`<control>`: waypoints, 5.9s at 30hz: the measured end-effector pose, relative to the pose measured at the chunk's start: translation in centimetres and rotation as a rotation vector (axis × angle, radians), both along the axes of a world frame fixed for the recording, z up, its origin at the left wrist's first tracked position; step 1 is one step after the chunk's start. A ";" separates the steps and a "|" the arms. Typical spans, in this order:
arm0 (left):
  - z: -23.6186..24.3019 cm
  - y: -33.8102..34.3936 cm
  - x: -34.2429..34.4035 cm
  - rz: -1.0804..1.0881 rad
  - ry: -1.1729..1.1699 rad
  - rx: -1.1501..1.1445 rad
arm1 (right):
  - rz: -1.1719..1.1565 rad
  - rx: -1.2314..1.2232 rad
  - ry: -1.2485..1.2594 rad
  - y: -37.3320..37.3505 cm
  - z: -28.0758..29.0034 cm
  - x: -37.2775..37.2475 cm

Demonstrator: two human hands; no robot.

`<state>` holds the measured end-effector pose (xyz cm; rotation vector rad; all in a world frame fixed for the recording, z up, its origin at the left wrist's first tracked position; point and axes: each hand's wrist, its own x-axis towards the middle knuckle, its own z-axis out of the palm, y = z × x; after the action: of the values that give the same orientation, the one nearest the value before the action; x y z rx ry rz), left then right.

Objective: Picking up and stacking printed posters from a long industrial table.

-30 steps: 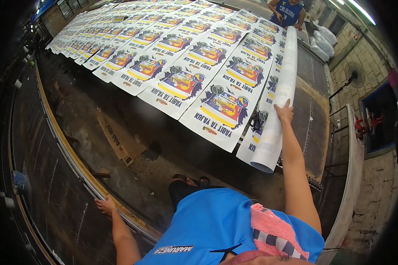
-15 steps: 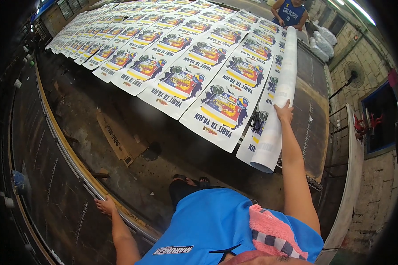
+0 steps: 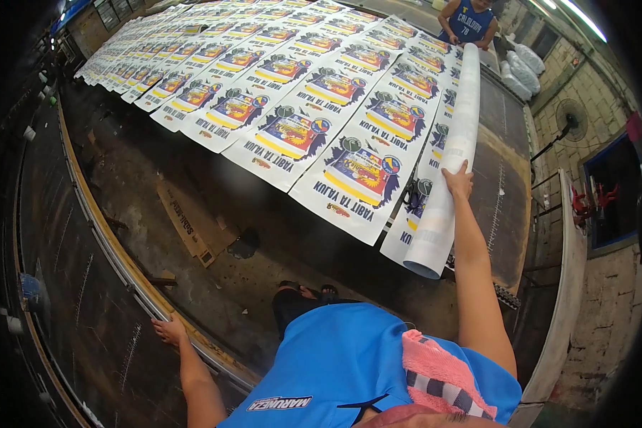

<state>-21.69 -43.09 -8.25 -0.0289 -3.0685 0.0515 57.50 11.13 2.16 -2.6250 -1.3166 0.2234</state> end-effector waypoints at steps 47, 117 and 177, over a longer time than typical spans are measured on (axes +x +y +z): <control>-0.9 -0.8 -0.7 -0.040 0.067 0.007 | 0.010 0.020 -0.023 0.0 0.0 -0.4; -0.4 -0.2 0.0 -0.004 -0.035 0.060 | -0.006 0.024 0.002 0.2 0.3 0.0; 2.9 60.5 5.8 -1.387 -1.266 0.880 | 0.043 0.101 -0.300 -7.4 -14.1 -22.1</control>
<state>-15.89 17.45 -5.31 -2.7630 -2.5343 -1.8343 35.41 3.77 -11.97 -2.6198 -1.4316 -0.2351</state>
